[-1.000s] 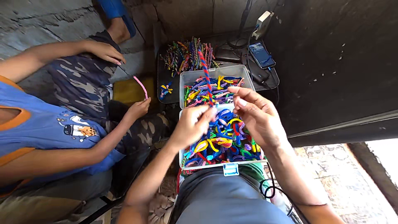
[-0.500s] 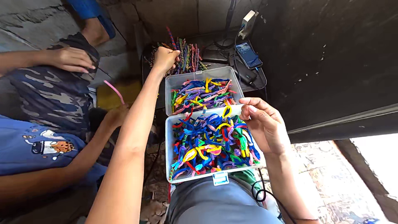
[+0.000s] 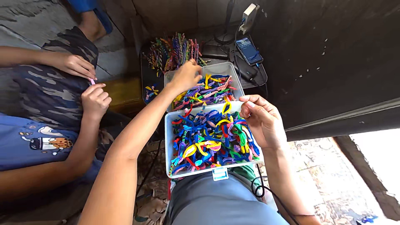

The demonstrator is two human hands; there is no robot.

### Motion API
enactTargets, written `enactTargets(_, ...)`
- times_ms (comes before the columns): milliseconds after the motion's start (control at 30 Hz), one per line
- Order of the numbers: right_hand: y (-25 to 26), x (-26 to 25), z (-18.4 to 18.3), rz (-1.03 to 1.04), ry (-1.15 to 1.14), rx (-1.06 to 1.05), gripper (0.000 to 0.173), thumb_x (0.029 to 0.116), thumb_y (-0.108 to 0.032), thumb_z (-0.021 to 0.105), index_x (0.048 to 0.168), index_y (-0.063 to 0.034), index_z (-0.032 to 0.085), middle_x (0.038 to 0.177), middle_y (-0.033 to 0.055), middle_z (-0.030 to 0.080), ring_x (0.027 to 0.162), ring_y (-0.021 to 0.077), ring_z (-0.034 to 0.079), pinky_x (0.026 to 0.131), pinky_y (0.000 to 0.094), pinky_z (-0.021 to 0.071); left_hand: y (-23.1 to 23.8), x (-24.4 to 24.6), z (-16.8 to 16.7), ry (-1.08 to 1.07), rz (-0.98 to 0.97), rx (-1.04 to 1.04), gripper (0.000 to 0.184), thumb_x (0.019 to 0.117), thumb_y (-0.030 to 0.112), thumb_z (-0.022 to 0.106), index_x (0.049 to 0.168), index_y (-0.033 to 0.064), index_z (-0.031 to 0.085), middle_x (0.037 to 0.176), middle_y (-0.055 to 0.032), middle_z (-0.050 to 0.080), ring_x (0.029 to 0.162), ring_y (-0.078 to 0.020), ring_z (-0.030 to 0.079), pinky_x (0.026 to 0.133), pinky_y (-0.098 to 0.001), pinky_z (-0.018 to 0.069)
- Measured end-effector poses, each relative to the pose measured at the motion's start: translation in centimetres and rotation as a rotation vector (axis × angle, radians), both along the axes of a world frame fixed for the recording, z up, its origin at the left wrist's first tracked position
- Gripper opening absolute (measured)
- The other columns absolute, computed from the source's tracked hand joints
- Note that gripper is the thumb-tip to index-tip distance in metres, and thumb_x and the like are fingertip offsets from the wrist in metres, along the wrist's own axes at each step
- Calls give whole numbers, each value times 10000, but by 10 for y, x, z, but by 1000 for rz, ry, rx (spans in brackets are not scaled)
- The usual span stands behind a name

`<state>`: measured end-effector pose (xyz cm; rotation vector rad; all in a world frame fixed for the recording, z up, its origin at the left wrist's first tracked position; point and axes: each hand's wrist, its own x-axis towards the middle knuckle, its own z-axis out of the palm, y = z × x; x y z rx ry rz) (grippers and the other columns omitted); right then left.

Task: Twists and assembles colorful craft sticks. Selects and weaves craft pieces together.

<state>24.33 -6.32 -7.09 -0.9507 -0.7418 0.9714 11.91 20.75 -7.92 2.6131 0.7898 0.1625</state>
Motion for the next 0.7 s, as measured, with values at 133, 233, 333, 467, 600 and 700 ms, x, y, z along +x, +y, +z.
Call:
enactTargets(133, 0, -2, -1, 1, -15, -9, 291, 1036, -76, 434, 1051, -99, 723, 729, -66, 591, 676, 18, 561, 685, 165, 495, -8, 23, -26, 159, -155, -34, 370, 986, 127, 661, 1331, -5, 645, 1392, -289, 547, 1312, -476, 511, 1076, -609, 418)
enactTargets(233, 0, -1, -1, -8, -18, -24, 291, 1027, -68, 441, 1029, -105, 730, 717, -73, 592, 664, 9, 559, 676, 160, 494, -17, 29, -31, 342, -220, -45, 327, 990, 118, 654, 1282, -27, 654, 1353, -276, 585, 1278, -461, 551, 1048, -622, 429)
enactTargets(333, 1, 2, -2, -11, -24, -40, 299, 1032, -67, 435, 1018, -110, 731, 719, -77, 593, 661, 3, 555, 671, 158, 491, -19, 26, -23, 453, -217, -14, 224, 996, 63, 588, 1171, -20, 702, 1174, -251, 678, 1156, -445, 627, 958, -633, 470)
enactTargets(467, 1, 3, -3, -2, -21, -40, 300, 1037, -77, 431, 994, -114, 725, 714, -79, 585, 657, 0, 551, 657, 151, 485, -6, 16, -26, 525, -212, -123, 283, 1031, 148, 594, 1239, -20, 688, 1122, -259, 689, 1108, -438, 641, 990, -624, 454)
enactTargets(600, 0, 4, -3, 0, -11, -35, 294, 1035, -75, 442, 989, -117, 729, 718, -78, 591, 654, -3, 548, 655, 148, 482, -10, 8, -19, 319, -193, -144, 233, 977, 149, 688, 1115, -33, 735, 1167, -266, 650, 1106, -418, 619, 992, -592, 455)
enactTargets(700, 0, 4, -3, -7, -29, -33, 287, 1032, -68, 448, 989, -117, 727, 702, -84, 581, 641, -7, 543, 645, 144, 479, -25, -1, -1, 54, -135, -135, 203, 942, 152, 730, 1023, -32, 761, 1071, -224, 690, 988, -346, 661, 919, -522, 501)
